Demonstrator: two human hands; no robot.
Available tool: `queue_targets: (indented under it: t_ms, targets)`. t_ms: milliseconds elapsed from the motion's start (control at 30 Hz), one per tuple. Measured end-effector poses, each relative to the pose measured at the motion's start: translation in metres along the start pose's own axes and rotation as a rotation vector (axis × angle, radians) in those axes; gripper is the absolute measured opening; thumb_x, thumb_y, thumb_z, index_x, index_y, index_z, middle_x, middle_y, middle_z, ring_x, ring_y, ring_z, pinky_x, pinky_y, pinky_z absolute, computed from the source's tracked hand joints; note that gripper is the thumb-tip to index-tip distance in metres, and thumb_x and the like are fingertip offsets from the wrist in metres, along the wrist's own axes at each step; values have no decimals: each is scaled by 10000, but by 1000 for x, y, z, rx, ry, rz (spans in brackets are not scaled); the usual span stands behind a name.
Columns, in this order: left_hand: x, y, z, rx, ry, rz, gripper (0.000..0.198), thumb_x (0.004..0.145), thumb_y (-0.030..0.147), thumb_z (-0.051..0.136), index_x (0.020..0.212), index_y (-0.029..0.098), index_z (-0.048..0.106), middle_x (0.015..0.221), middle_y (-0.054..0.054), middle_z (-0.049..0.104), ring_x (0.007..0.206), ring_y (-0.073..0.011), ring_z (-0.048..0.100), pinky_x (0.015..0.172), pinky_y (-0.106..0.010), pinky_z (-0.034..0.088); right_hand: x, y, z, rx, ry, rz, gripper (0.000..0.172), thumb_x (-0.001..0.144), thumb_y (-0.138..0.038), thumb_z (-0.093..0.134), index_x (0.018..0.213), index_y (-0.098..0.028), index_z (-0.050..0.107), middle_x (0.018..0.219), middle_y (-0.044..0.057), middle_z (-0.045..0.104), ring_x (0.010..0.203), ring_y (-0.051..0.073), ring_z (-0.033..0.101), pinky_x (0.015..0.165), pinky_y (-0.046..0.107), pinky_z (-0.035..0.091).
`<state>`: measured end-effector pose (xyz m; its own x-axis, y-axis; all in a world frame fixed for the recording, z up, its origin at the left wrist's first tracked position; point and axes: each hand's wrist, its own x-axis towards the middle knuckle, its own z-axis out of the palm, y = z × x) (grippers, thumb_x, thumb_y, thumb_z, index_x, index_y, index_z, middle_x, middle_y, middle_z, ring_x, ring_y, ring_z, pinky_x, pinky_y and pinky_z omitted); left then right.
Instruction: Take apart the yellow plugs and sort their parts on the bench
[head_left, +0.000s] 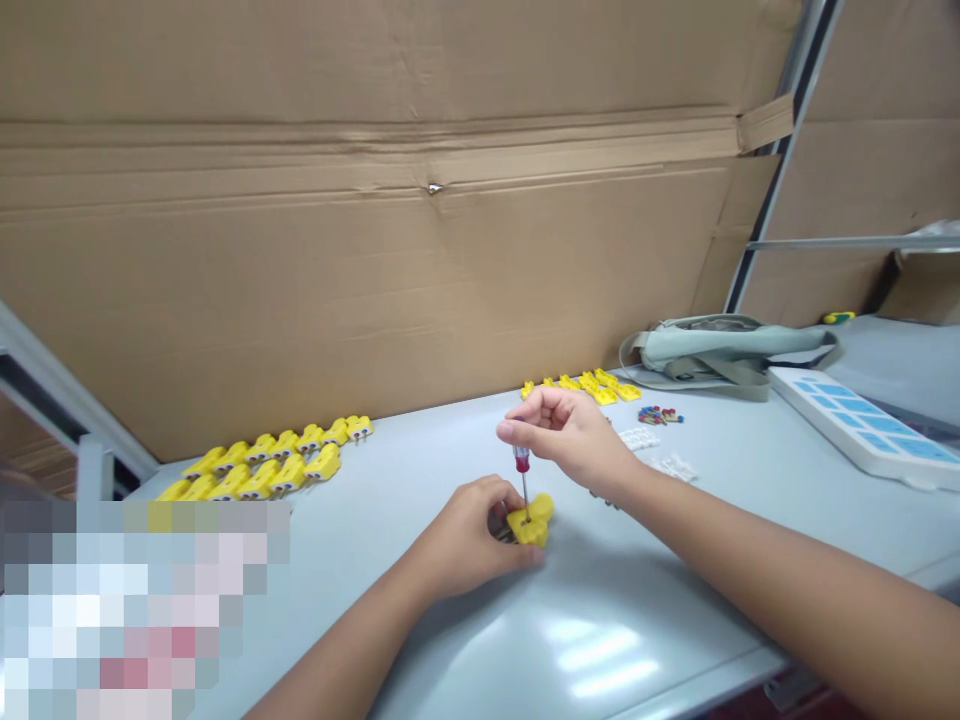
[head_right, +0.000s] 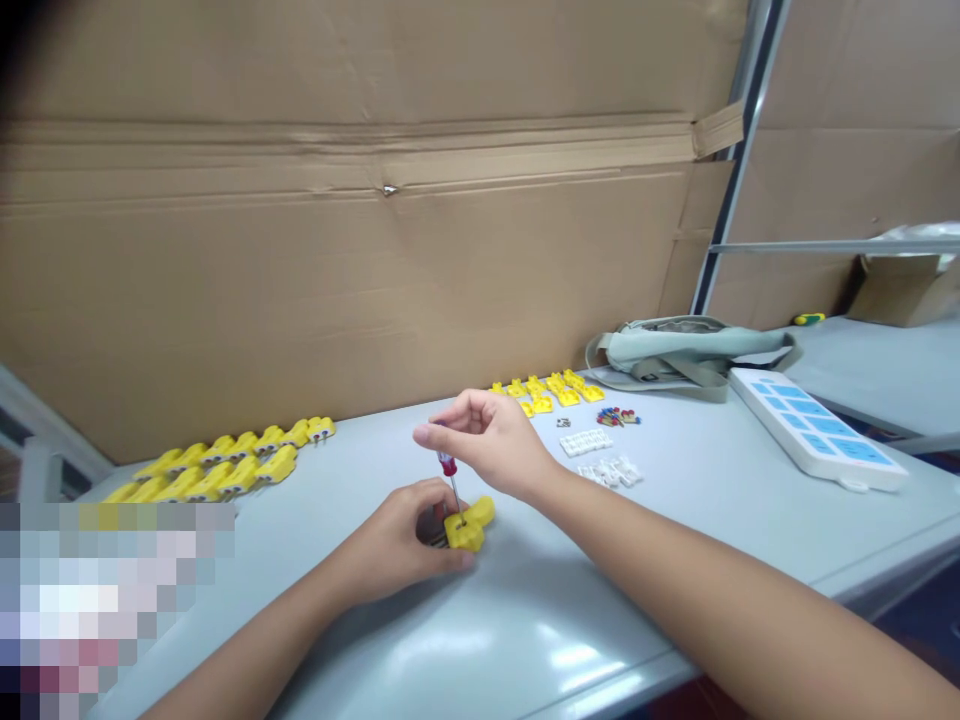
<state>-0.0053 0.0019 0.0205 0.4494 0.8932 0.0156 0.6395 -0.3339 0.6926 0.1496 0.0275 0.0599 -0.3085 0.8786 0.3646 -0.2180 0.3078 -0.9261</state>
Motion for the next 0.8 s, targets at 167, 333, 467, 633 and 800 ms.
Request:
queue_targets:
  t_ms: [167, 333, 467, 633, 800]
  targets:
    - [2, -3, -1, -29, -48, 9, 267, 619, 341, 681, 798, 177, 569, 643, 44, 433, 576, -113, 385, 531, -231, 323, -2, -2, -1, -63, -301, -14, 307, 819, -456, 525, 804, -154, 580, 713, 3, 570, 597, 80, 499, 562, 228, 427]
    - [2, -5, 0, -54, -43, 6, 247, 631, 322, 670, 779, 179, 533, 617, 61, 397, 553, -99, 355, 512, -224, 308, -8, 1, 1, -49, -276, -53, 282, 864, -458, 458, 853, -180, 508, 681, -36, 453, 586, 72, 433, 547, 210, 384]
    - [2, -6, 0, -58, -55, 54, 208, 642, 285, 652, 767, 181, 522, 637, 54, 415, 560, -98, 371, 517, -222, 315, -12, 9, 3, 108, -270, 9, 374, 730, -402, 664, 947, -229, 414, 585, -84, 487, 475, 72, 450, 439, 189, 322]
    - [1, -6, -1, -38, -61, 54, 222, 650, 308, 647, 793, 180, 537, 666, 38, 445, 574, -102, 396, 513, -218, 321, -8, 8, 0, 56, -190, 24, 314, 745, -418, 639, 724, -194, 420, 750, 5, 627, 531, 70, 471, 472, 202, 325]
    - [2, -5, -2, 45, -42, 30, 249, 623, 329, 664, 790, 182, 553, 705, 24, 468, 601, -114, 422, 528, -225, 339, -1, 7, -5, -9, -175, 102, 417, 841, -543, 428, 860, -160, 591, 678, -15, 478, 469, 55, 310, 429, 224, 214]
